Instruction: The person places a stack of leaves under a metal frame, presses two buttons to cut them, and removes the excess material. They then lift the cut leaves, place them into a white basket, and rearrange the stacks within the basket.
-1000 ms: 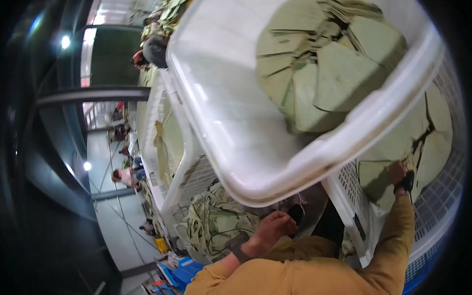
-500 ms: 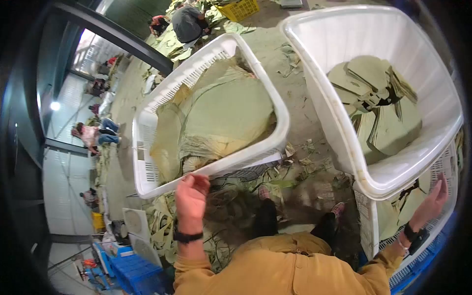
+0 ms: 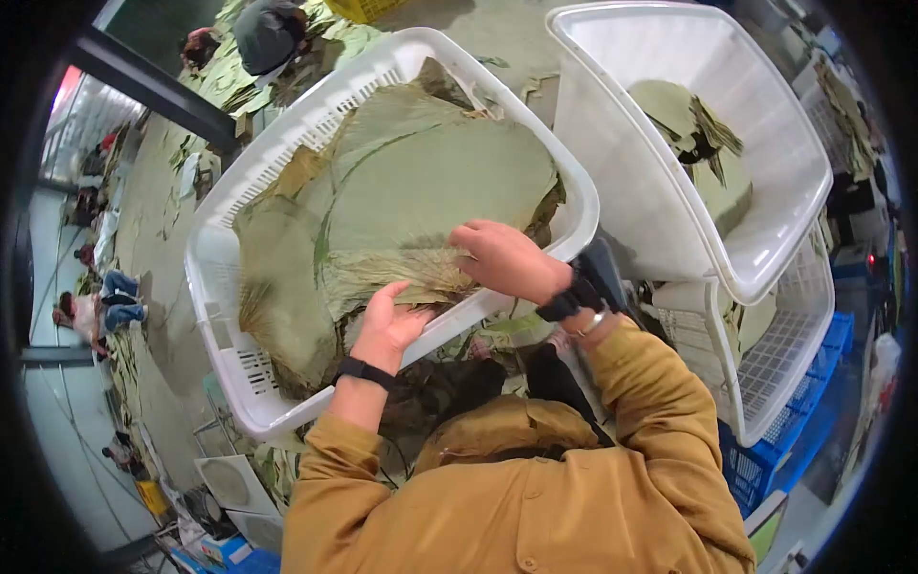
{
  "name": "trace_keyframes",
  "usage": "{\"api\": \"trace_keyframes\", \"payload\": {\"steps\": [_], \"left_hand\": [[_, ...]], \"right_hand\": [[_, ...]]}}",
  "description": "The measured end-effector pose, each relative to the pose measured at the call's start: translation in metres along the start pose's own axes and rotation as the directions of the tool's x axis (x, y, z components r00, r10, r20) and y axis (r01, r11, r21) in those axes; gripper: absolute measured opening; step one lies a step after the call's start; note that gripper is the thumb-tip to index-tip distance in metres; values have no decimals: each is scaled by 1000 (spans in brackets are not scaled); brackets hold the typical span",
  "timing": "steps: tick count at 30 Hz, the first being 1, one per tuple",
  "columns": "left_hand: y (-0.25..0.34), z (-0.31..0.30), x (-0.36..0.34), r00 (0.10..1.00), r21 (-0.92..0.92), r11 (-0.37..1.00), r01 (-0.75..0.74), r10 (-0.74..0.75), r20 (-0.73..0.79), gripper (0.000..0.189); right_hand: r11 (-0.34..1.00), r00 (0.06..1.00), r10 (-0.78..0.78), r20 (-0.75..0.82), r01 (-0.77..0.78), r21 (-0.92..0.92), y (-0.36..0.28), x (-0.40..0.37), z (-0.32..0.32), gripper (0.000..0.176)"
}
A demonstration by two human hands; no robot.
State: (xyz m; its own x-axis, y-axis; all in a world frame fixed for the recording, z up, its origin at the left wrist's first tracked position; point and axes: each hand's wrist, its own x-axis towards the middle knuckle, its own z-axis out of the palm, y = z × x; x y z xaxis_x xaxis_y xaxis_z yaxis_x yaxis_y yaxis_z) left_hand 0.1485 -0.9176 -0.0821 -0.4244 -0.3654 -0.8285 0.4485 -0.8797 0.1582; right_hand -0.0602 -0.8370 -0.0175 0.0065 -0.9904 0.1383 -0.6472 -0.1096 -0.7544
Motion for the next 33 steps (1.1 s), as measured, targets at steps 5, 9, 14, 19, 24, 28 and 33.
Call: {"api": "trace_keyframes", "payload": {"steps": [5,9,14,19,24,28,33], "left_hand": [[-5,6,20,997,76,994,77,-77,6,44],[-12,7,21,997,179,982,-58,67,-46,43],[8,34,-15,987,143,985,-98,115,-112,53],[13,51,0,942,127,949,-289,305,-140,37],[31,69,-41,915,67,922,-381,367,166,18],[13,91,-88,836,188,822,-538,492,241,22],[-33,58,-109,94,436,-679,-591,479,873,34]], "right_hand": [[983,988,143,52,-136,-125,25,-1,24,23],[920,945,326,-32,-309,243,31,-1,22,16],[813,878,392,-274,-192,549,51,1,35,18],[739,866,413,-282,-138,660,43,-7,26,16],[538,890,439,123,-370,757,-3,-25,5,34],[151,877,475,69,-159,976,-42,-26,11,39],[-215,745,622,-242,460,862,-98,-41,-35,52]]}}
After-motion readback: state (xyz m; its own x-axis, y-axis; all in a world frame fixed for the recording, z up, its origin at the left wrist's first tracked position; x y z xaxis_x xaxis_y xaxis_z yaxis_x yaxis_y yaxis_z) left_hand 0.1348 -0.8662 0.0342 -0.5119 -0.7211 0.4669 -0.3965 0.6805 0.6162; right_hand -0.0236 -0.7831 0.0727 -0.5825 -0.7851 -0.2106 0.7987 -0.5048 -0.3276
